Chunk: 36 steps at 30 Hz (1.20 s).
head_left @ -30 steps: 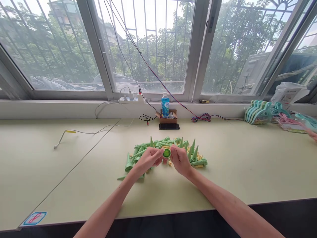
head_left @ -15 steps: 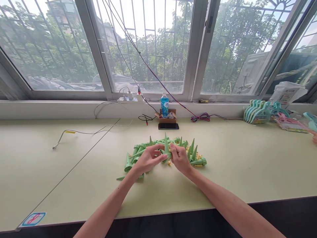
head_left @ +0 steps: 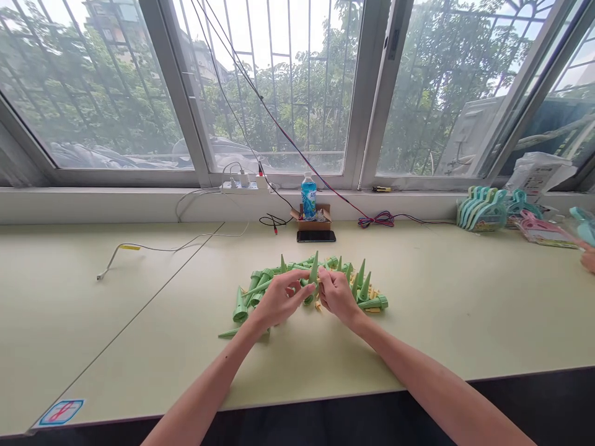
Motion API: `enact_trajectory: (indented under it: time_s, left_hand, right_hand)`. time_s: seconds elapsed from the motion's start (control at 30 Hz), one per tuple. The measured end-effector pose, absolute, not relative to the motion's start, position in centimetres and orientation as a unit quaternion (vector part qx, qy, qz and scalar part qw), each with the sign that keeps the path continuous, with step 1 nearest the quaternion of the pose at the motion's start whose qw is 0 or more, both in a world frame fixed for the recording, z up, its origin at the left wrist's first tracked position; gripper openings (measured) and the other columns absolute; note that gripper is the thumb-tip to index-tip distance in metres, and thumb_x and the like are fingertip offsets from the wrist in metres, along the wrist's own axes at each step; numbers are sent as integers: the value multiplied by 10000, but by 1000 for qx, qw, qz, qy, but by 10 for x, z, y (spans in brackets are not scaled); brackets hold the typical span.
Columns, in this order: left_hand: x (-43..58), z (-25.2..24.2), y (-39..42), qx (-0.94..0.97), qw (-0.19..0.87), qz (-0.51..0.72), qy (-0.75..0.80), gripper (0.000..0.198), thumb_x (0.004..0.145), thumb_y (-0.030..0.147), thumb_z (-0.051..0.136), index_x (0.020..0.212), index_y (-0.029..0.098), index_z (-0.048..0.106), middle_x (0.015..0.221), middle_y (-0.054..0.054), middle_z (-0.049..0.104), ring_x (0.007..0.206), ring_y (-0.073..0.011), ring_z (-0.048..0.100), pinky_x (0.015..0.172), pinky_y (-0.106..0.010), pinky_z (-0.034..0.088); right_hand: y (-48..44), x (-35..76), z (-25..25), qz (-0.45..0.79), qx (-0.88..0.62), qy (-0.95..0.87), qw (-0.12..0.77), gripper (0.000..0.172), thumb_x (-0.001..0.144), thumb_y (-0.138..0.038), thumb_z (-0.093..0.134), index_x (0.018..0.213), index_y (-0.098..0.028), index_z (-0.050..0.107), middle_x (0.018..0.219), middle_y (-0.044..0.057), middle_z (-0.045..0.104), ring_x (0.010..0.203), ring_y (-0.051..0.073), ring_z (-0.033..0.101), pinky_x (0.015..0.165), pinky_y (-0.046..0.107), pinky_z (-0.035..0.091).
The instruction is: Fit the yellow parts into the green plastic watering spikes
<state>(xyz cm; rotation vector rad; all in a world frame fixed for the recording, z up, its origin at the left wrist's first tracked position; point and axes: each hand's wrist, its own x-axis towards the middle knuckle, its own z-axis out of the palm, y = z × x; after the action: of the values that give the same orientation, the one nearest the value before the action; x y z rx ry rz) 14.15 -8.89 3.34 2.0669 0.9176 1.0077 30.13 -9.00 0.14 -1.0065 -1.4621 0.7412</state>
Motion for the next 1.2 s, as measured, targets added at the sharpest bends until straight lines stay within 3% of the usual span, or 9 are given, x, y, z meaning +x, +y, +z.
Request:
enact_trajectory:
  time_s: [0.13,0.3,0.6,0.87,1.07,1.2]
  left_hand:
    - [144,34,-89,777,321,396,369,312,890,441,567,893,143,661,619,10,516,508,-84,424,472,-204,410]
    - [144,31,-88,758,369,408,350,279,854,415,626,756,156,590,586,31,458,506,-83,432,476,-201,395]
    - [142,32,-88,711,513,370,308,324,870,439,620,732,154,557,503,51,424,430,-64,375,423,-198,288]
    - [134,35,-88,618,683,280,272,357,844,487,652,807,135,609,596,54,358,443,-32,272,432,-208,149]
    - [137,39,-91,633,656,311,269,327,837,450,674,760,140,605,521,80,274,437,-39,256,429,-204,163]
    - [140,42,-93,665,599,338,290,299,819,417,693,745,142,603,534,67,333,451,-49,311,415,-194,212]
  right_hand:
    - [-90,300,-2,329,-437,-610,573,554,950,-532,393,496,-225,315,389,-51,314,350,89,317,375,238,269]
    - [-90,300,-5,306,-442,-627,563,558,964,-525,404,504,-223,313,395,-45,328,383,97,312,410,252,268]
    - [-95,304,-4,185,-415,-693,560,513,1020,-469,300,571,-221,268,481,-50,285,452,98,246,457,264,231]
    - [-97,313,-6,38,-304,-787,536,427,1044,-312,272,631,-213,320,537,-39,343,467,97,254,487,256,238]
    - [-97,310,-6,34,-326,-776,539,412,1046,-327,254,648,-221,271,551,-48,284,475,104,220,485,258,225]
    - [-98,307,-5,75,-364,-756,538,428,1049,-371,245,649,-221,274,557,-44,296,482,101,241,486,248,245]
